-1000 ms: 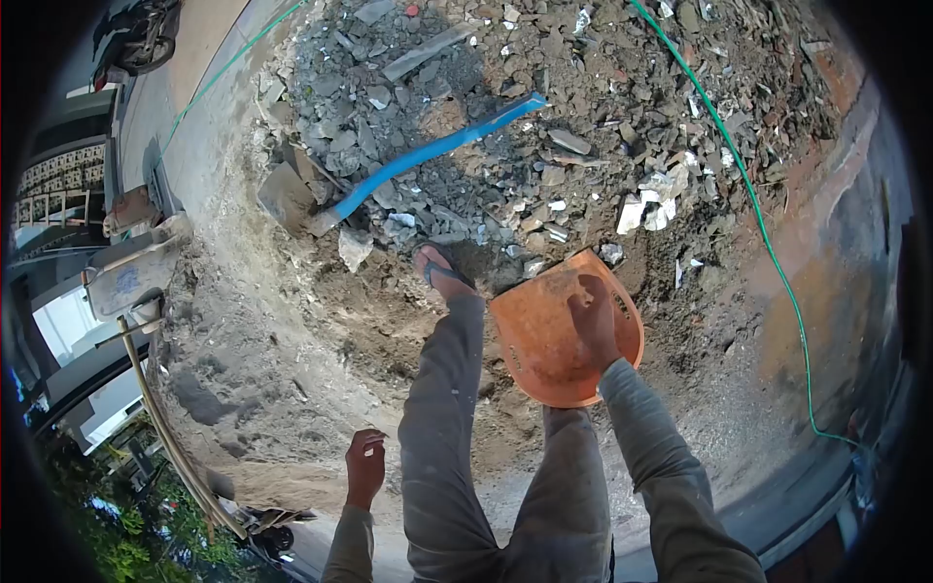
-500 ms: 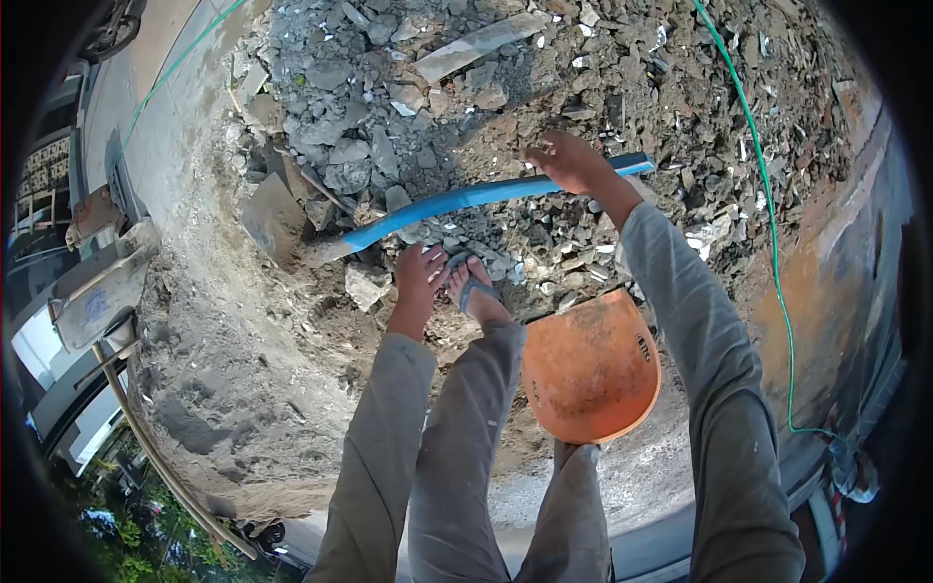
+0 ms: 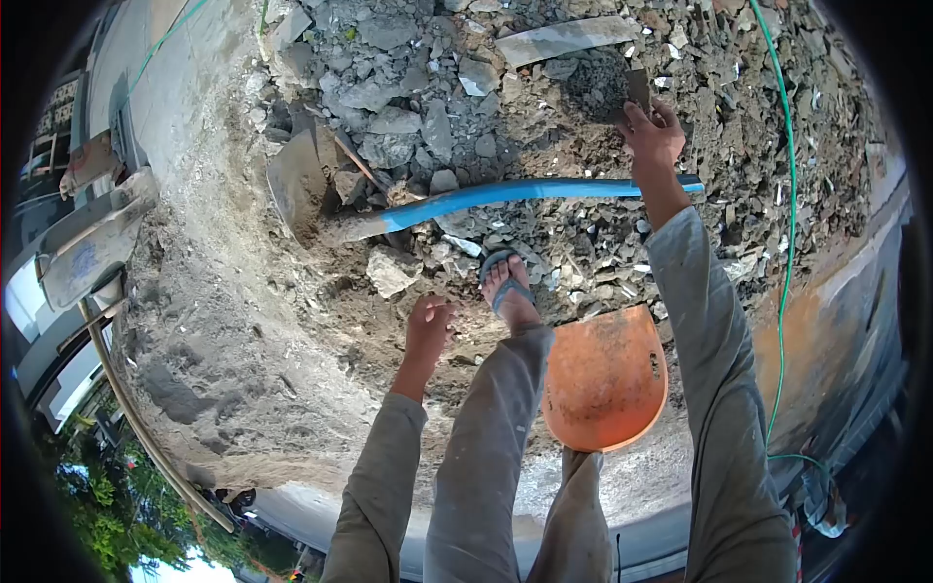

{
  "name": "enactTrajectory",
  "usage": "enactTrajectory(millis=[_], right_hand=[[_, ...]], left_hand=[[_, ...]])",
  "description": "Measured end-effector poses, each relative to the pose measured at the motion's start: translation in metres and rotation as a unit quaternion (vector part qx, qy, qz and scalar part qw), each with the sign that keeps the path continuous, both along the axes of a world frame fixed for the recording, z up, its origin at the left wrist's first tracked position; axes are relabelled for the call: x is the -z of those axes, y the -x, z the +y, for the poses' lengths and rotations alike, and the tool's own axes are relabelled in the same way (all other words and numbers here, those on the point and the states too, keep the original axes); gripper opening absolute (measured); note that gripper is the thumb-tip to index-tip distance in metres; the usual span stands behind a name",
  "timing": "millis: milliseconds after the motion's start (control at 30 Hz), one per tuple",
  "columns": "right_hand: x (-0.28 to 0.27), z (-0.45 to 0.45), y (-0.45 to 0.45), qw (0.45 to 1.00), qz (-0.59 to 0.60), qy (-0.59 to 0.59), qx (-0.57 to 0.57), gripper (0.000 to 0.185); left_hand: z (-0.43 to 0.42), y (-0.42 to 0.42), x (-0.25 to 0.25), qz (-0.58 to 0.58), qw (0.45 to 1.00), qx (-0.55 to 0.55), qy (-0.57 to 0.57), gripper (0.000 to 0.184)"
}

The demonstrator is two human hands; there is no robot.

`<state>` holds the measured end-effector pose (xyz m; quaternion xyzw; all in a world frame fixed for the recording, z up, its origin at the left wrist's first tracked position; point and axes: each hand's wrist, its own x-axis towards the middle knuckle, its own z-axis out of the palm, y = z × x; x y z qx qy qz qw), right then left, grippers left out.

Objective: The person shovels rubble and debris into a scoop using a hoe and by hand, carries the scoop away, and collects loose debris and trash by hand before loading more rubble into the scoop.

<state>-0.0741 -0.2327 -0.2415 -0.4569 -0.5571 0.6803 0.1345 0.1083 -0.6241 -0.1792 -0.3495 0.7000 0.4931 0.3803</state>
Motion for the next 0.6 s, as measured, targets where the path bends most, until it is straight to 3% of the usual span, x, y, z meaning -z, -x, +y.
enactTrajectory(millis=[33, 167, 267, 400, 433, 467, 500, 567, 600], right_hand=[[-0.020, -0.003, -0.013, 0.998, 0.033, 0.028, 0.051, 0.050], [-0.092, -0.014, -0.101, 0.990, 0.077, 0.097, 0.073, 0.052], [-0.141, -0.027, -0.183, 0.983, 0.097, 0.154, 0.033, 0.047], [-0.211, -0.037, -0.286, 0.985, 0.064, 0.159, 0.024, 0.044], [-0.232, -0.039, -0.308, 0.986, 0.057, 0.153, 0.016, 0.044], [-0.252, -0.041, -0.326, 0.987, 0.053, 0.152, 0.012, 0.043], [-0.271, -0.043, -0.348, 0.987, 0.048, 0.153, 0.006, 0.043], [-0.277, -0.021, -0.403, 0.980, 0.063, 0.175, -0.064, 0.039], [-0.309, -0.026, -0.416, 0.984, 0.036, 0.164, -0.066, 0.035]], left_hand=[[0.001, -0.005, -0.010, 0.008, 1.000, -0.012, 0.001, 0.031], [0.042, -0.020, -0.084, -0.029, 0.993, -0.093, -0.073, 0.034], [0.117, -0.037, -0.128, 0.037, 0.968, -0.039, -0.245, 0.053], [0.202, -0.057, -0.144, 0.067, 0.935, -0.073, -0.342, 0.073], [0.219, -0.068, -0.155, 0.106, 0.943, -0.109, -0.297, 0.064], [0.223, -0.076, -0.159, 0.113, 0.935, -0.076, -0.329, 0.050], [0.233, -0.096, -0.166, 0.194, 0.944, -0.078, -0.254, 0.034], [0.236, -0.134, -0.181, 0.193, 0.925, -0.125, -0.302, 0.034], [0.232, -0.155, -0.183, 0.181, 0.910, -0.166, -0.333, 0.030]])
